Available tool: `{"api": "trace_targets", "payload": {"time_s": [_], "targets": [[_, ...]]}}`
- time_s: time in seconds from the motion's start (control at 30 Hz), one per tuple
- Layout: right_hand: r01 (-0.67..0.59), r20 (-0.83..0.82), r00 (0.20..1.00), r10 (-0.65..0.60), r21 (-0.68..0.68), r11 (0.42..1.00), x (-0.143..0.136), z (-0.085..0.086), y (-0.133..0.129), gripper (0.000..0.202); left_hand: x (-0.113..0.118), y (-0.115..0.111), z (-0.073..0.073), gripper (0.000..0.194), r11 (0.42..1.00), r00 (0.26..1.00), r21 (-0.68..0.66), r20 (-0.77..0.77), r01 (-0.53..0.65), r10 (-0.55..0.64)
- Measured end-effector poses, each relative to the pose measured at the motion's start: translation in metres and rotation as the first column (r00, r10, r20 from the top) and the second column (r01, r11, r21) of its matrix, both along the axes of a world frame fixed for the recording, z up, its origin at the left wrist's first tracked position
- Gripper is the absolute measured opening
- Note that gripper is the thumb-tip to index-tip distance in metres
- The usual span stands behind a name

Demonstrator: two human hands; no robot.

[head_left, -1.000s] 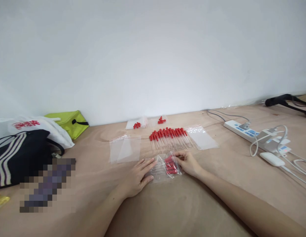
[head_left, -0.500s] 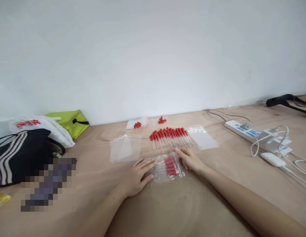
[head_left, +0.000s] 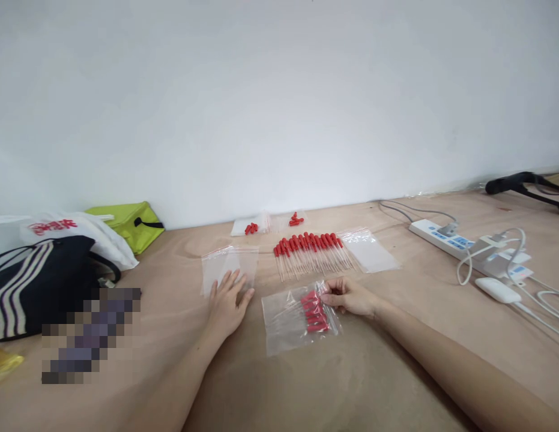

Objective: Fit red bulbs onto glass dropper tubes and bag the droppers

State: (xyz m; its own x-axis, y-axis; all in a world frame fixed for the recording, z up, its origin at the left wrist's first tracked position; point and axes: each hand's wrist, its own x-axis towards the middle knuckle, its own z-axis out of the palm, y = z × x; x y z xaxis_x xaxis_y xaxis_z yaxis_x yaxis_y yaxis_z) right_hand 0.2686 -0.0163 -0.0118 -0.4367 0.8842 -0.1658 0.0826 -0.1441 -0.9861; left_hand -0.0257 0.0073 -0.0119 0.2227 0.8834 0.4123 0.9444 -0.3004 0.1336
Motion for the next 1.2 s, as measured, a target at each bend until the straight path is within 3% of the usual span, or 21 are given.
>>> {"api": "trace_targets", "payload": {"time_s": [0.13,0.37,0.5,0.63,0.73,0.83,0.93,1.03,1.13,1.2], "targets": [[0.04,-0.066,0.997,-0.04,0.002,0.999,0.001,-0.001,0.001,0.038,-0.004,0.003,0.004,0.024,0.997,0.997,-0.066,-0.065,-0.046,0.042],[0.138,-0.282,0.949,-0.141,-0.03,0.99,-0.007,-0.002,-0.001,0.036,0.002,0.006,0.007,0.02,0.996,0.996,0.001,-0.022,0.084,-0.084],[0.177,-0.326,0.931,-0.164,0.01,0.984,-0.017,0.002,-0.001,0.037,0.002,0.008,0.006,0.016,0.994,0.997,0.081,0.027,0.071,-0.073],[0.176,-0.316,0.935,-0.162,0.015,0.984,-0.032,0.005,-0.003,0.038,0.0,0.01,0.005,0.016,0.98,0.973,0.19,0.229,-0.052,0.007],[0.215,-0.372,0.903,-0.213,-0.036,0.976,-0.056,0.003,-0.001,0.036,0.0,0.009,0.005,0.016,0.947,0.879,0.269,0.475,-0.174,0.026],[0.298,-0.447,0.827,-0.34,-0.163,0.94,-0.093,0.006,0.01,0.025,0.003,0.004,0.008,0.014,0.923,0.82,0.324,0.573,-0.206,-0.018],[0.337,-0.458,0.757,-0.465,-0.336,0.879,-0.13,0.015,0.028,0.012,0.006,-0.004,0.01,0.013,0.919,0.833,0.377,0.541,-0.117,-0.115],[0.298,-0.395,0.781,-0.485,-0.446,0.844,-0.156,0.026,0.044,0.016,0.007,-0.01,0.011,0.01,0.903,0.851,0.429,0.479,-0.012,-0.216],[0.238,-0.341,0.837,-0.427,-0.477,0.846,-0.161,0.029,0.046,0.02,0.006,-0.013,0.012,0.009,0.86,0.841,0.462,0.36,0.216,-0.404],[0.191,-0.317,0.872,-0.372,-0.478,0.857,-0.152,0.027,0.038,0.019,0.007,-0.014,0.014,0.01,0.797,0.792,0.443,0.261,0.41,-0.552]]}}
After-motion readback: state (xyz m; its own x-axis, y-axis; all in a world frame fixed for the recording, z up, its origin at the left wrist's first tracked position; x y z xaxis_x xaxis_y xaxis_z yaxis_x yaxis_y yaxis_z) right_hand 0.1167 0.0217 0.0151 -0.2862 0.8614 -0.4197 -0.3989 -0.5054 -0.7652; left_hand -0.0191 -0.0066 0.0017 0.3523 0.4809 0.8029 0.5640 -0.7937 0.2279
